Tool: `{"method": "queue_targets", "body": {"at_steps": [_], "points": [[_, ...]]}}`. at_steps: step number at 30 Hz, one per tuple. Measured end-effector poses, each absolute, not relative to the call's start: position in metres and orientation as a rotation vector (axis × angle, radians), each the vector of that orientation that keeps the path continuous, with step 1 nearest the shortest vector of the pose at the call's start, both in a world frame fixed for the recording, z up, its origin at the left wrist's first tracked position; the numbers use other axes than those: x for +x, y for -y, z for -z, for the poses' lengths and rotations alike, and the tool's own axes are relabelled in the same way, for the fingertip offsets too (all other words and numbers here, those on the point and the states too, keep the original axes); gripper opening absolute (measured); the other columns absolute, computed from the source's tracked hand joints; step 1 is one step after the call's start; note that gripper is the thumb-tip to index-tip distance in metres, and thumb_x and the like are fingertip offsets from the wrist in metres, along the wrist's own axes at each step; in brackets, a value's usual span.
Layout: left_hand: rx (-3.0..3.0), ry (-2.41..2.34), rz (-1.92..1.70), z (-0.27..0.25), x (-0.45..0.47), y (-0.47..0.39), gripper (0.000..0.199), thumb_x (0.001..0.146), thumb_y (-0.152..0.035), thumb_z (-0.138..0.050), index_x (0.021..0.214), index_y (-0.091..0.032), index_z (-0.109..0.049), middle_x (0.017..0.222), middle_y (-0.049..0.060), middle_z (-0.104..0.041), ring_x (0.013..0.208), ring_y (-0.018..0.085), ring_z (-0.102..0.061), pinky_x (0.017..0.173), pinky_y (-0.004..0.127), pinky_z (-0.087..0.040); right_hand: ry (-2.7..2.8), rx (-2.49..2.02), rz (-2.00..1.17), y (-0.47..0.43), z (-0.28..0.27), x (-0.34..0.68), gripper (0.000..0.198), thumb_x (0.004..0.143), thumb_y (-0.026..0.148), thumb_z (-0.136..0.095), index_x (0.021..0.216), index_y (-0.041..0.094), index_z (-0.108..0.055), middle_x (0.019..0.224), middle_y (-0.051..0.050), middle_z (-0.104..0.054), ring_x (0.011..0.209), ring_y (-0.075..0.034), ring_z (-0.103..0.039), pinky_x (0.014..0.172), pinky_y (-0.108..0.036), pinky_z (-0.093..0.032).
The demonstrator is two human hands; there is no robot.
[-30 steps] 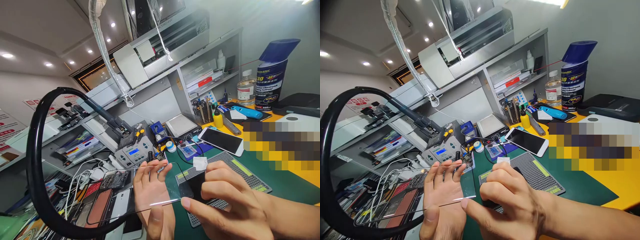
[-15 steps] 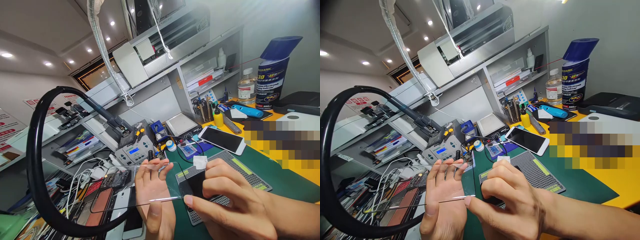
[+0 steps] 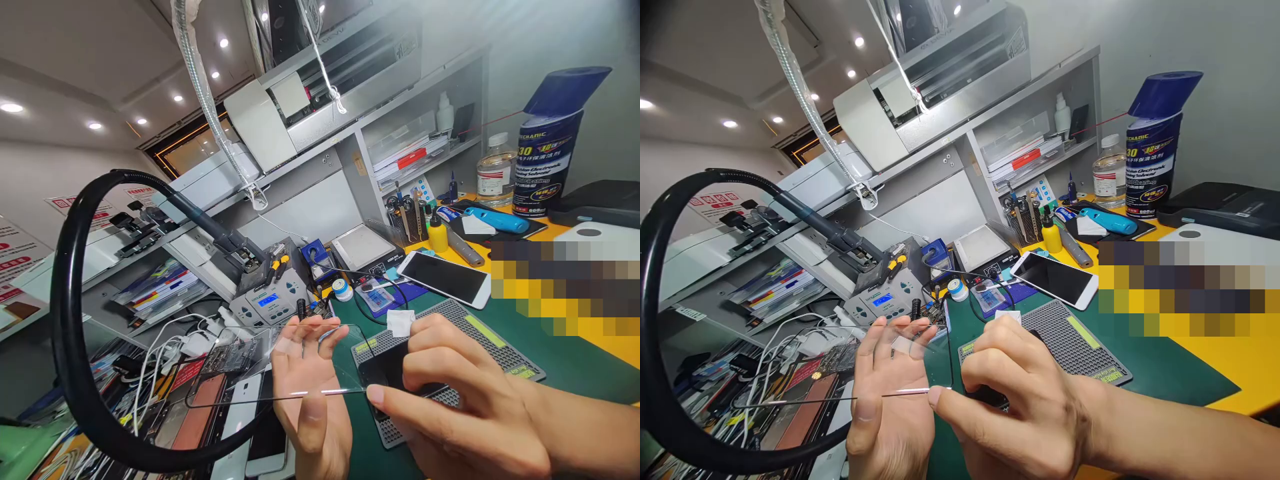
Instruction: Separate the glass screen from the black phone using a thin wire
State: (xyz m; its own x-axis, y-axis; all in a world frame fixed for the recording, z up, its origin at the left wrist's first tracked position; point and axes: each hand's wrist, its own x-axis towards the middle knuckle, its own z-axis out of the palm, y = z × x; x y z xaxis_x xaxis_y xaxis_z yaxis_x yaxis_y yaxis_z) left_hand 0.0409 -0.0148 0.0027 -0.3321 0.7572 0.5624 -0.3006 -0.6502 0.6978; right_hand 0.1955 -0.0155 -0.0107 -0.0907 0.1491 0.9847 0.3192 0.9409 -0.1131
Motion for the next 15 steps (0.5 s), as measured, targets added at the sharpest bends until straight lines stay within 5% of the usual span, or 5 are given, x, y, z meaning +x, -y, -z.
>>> {"method": "queue_targets", "body": {"at_steps": [15], "points": [[1.148, -0.712, -2.027, -0.0029, 0.0424, 0.0145, 0.056, 0.072, -0.051, -0.075, 0.118, -0.021, -0.066, 0.109, 0.011, -0.066, 0.100, 0.029, -0.067, 0.086, 0.048, -0.059, 1.682, -0.331, 0.144, 0.0111, 0.0066, 0.1974, 0.032, 0.070, 0.003, -0.061, 0.097, 0.010, -0.077, 0.079, -0.009, -0.055, 0.074, -0.024, -0.052, 0.062, -0.043, -0.047]]}}
